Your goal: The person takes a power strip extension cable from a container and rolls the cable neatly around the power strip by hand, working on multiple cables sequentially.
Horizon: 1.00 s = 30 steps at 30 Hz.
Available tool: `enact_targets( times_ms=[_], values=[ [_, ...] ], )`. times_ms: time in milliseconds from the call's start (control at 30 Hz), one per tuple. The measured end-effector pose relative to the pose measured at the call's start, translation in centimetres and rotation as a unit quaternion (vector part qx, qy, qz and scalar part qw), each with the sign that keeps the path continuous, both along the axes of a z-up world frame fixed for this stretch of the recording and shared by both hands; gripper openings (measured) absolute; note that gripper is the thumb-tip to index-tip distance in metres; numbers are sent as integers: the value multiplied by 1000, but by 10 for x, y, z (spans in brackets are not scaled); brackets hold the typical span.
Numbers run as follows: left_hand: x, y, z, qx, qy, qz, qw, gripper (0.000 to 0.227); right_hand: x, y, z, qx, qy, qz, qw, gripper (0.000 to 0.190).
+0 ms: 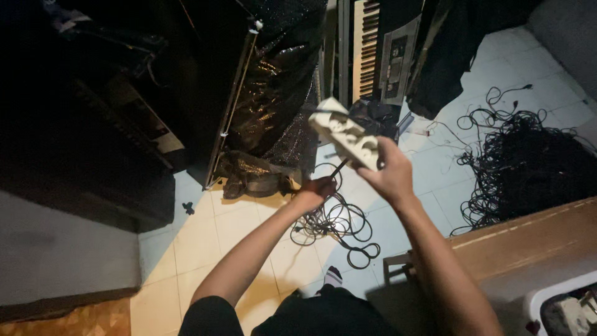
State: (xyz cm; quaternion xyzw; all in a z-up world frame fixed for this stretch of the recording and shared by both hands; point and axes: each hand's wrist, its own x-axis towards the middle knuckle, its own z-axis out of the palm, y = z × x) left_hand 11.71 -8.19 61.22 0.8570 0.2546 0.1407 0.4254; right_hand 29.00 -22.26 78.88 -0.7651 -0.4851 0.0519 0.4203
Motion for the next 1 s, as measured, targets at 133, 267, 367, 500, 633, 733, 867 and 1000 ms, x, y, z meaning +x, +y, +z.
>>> enact_targets(
  times_ms=[133, 267, 367, 500, 633, 733, 867, 1000],
  values=[
    [-12, -21, -29, -136, 34, 31, 990, 30, 18, -1, 5, 64, -111, -37, 991, 61],
    [-24, -24, -59, -111, -15, -11, 994, 31, 34, 3, 8, 63, -217, -83, 971, 66],
    [-35, -23, -81, -191, 0, 32, 981, 34, 50, 3, 15, 61, -264, -110, 956, 67],
    [-48, -39, -87, -54, -80, -3, 995, 35, 60, 0, 23, 54, -290, -102, 950, 71],
    [-49, -46, -42, -1, -10, -32, 999, 32, 64, -1, 23, 16, -332, -86, 939, 61],
    [-49, -42, 15, 32, -27, -51, 998, 30, 70, -2, 16, 8, -373, -81, 924, 52],
    [-40, -27, 96, 145, -148, -121, 971, 26, 71, -5, 0, -10, -382, -67, 922, 45],
    [-23, 3, 171, 190, -131, -156, 961, 20, 70, -11, -6, -67, -367, 16, 928, 48]
  ],
)
